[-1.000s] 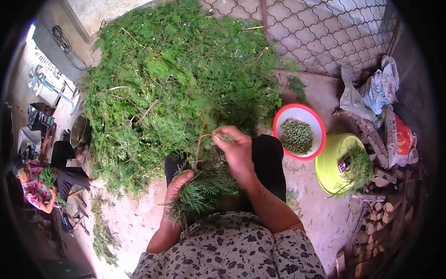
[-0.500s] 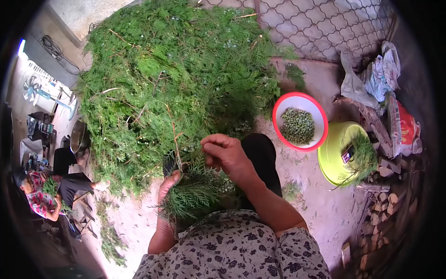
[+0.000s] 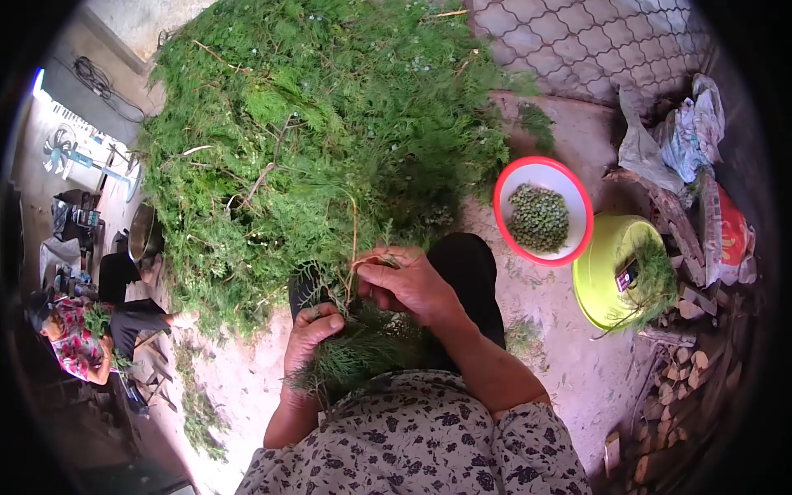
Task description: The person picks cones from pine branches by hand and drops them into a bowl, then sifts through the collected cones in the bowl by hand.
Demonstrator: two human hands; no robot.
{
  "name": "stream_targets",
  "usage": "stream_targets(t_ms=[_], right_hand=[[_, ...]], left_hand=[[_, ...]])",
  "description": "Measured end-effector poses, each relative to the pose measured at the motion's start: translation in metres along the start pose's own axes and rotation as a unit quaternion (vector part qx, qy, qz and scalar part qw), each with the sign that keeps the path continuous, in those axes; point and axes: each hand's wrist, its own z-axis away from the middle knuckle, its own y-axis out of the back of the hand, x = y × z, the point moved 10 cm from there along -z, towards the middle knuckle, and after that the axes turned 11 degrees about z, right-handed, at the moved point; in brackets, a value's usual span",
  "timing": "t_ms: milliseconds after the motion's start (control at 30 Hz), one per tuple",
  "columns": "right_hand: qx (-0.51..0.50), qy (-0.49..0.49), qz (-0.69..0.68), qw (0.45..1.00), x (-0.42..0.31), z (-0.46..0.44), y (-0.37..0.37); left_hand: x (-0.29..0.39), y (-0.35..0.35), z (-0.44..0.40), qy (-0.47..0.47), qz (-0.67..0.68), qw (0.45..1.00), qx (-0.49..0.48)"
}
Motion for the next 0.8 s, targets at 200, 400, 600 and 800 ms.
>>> stream_targets(t_ms=[200, 400, 600, 800], right_hand=[[0.027, 0.021, -0.07, 0.997, 0.024, -0.013, 0.004], [0.033, -0.013, -0.034, 0.999, 0.017, -0.01, 0.012], [0.012, 0.033, -0.027, 0.999, 0.016, -0.014, 0.02], [-0.073, 0.095, -0.172, 0.978, -0.009, -0.012, 0.016]], left_hand=[[-0.009, 0.001, -0.002, 0.026, -0.021, 0.999, 0.0], [-0.024, -0.003, -0.003, 0.077, -0.034, 0.996, -0.022], [-0.029, -0.004, -0.003, 0.1, -0.028, 0.994, -0.021], [-0.03, 0.009, -0.009, 0.084, -0.012, 0.996, 0.014]])
